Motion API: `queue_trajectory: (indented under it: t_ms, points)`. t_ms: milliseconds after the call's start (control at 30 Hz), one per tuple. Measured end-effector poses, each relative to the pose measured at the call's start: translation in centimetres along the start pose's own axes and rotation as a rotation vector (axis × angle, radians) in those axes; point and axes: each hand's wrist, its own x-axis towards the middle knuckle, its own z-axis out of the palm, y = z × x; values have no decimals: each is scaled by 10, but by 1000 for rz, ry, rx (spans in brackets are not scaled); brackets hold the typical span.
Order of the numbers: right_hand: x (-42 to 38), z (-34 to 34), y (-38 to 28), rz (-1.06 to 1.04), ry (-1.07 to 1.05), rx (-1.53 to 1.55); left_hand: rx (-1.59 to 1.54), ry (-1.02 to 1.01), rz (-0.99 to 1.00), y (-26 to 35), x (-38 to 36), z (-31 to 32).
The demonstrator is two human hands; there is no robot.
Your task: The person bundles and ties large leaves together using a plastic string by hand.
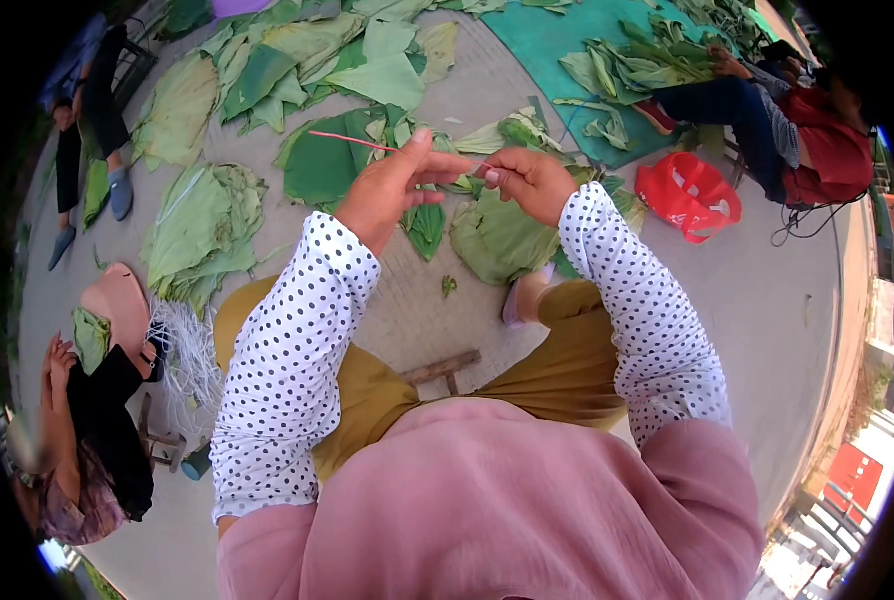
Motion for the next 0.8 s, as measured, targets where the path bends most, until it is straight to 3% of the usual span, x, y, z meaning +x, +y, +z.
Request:
queue_trajectory:
  t_ms: [67, 133, 233, 300, 367, 433, 500, 633, 800]
  points:
    - [2, 1, -4, 52, 27, -13, -21, -84, 79, 5, -3, -18]
    - [2, -3, 2, 49, 206, -16, -41, 163, 76, 3, -1, -42]
    - [-5, -15, -1, 103, 217, -66, 137, 618, 2, -34, 20, -102]
    - [-8, -19, -13, 144, 195, -59, 287, 728, -99, -82, 28, -137]
    - [-9, -21, -18, 122, 191, -64, 102, 787, -431, -122, 30, -152]
    - [-8, -23, -22, 89, 191, -132, -2, 693, -622, -184, 41, -185]
    - [-9, -27, -23, 105, 166, -126, -66, 774, -704, -234, 57, -195]
    - [-7, -28, -26, 101, 204, -89, -316, 782, -587, -236, 88, -170]
    - [3, -28, -36, 72, 239, -153, -825, 986, -530, -247, 140, -187]
